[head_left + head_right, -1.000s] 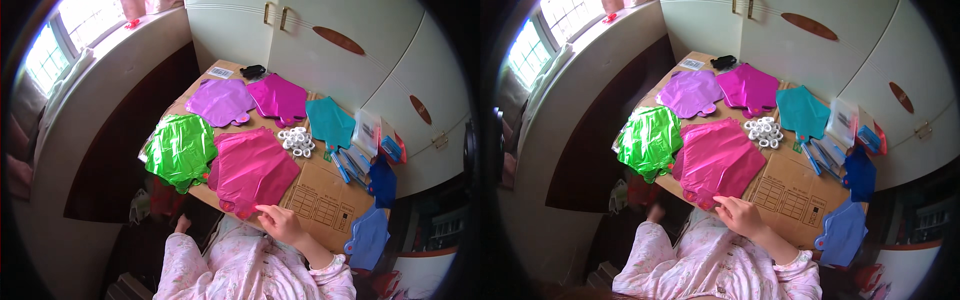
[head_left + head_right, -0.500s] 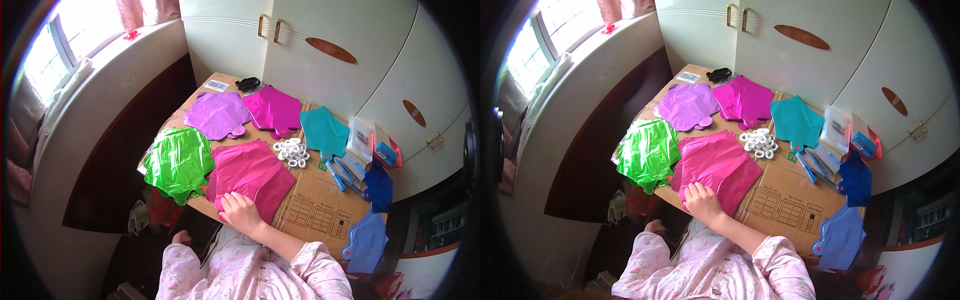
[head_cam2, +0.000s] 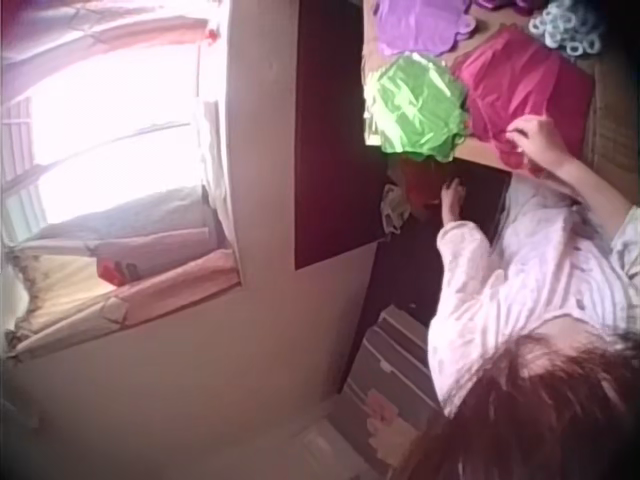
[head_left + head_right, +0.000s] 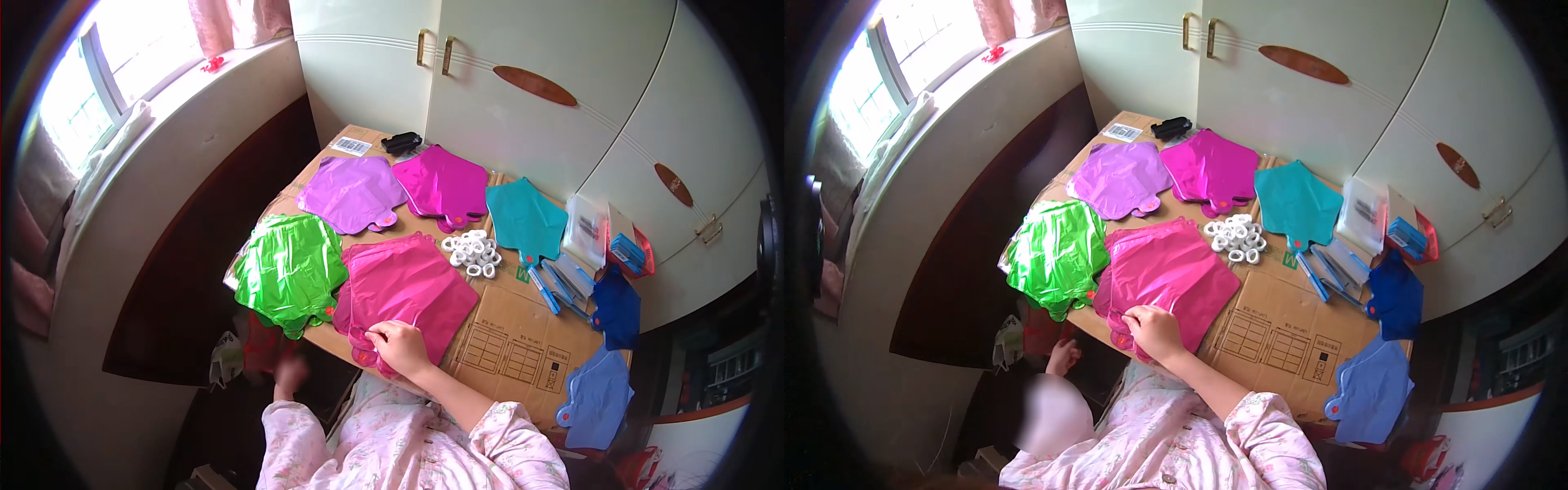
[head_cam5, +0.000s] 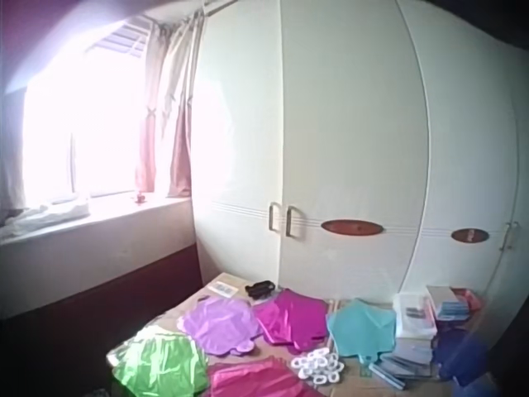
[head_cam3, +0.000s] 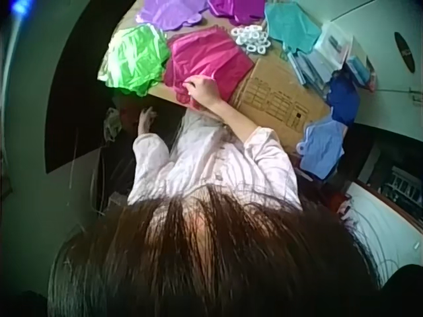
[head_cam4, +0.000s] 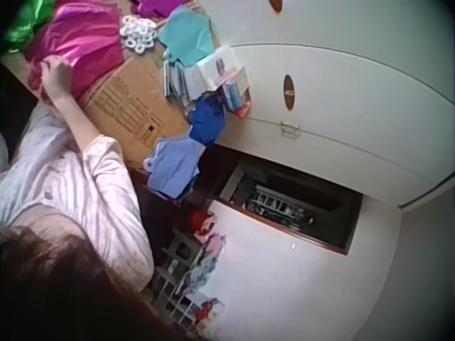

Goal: Fold and package colorful plastic sheets into cardboard envelopes.

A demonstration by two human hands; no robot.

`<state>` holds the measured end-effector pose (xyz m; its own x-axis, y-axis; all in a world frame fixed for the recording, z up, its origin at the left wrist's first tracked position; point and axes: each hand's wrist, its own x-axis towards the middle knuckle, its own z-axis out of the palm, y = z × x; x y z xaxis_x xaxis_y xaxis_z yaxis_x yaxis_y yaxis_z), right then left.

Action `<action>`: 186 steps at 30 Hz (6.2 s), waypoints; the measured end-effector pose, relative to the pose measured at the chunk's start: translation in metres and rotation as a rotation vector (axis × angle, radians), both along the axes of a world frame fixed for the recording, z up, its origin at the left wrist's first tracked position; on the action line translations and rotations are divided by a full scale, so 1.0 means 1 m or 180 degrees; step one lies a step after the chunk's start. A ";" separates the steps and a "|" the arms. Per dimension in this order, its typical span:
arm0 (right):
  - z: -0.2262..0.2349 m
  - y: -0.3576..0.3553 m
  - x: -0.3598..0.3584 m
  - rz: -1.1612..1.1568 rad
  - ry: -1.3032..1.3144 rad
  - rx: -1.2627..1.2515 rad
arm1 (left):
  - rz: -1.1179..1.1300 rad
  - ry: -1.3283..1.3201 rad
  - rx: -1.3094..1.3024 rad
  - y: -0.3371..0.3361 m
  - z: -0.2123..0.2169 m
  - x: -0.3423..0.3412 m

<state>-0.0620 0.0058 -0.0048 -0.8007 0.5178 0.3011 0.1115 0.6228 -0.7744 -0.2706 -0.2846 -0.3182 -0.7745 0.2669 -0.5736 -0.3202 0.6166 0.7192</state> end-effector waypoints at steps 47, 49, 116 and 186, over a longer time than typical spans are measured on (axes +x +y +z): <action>-0.018 0.035 0.008 0.0412 0.0706 -0.3127 | -0.3470 0.4018 0.0514 0.192 0.343 0.080; -0.016 0.033 0.010 0.0583 0.0912 -0.3252 | -0.3404 0.4153 0.0277 0.199 0.334 0.079; 0.066 0.144 0.255 -0.1774 0.2056 -0.2460 | -0.1827 0.0357 0.1491 0.206 0.342 0.126; -0.006 0.075 0.384 -0.3972 -0.0564 0.0367 | -0.6491 0.3637 0.2576 0.405 0.367 0.398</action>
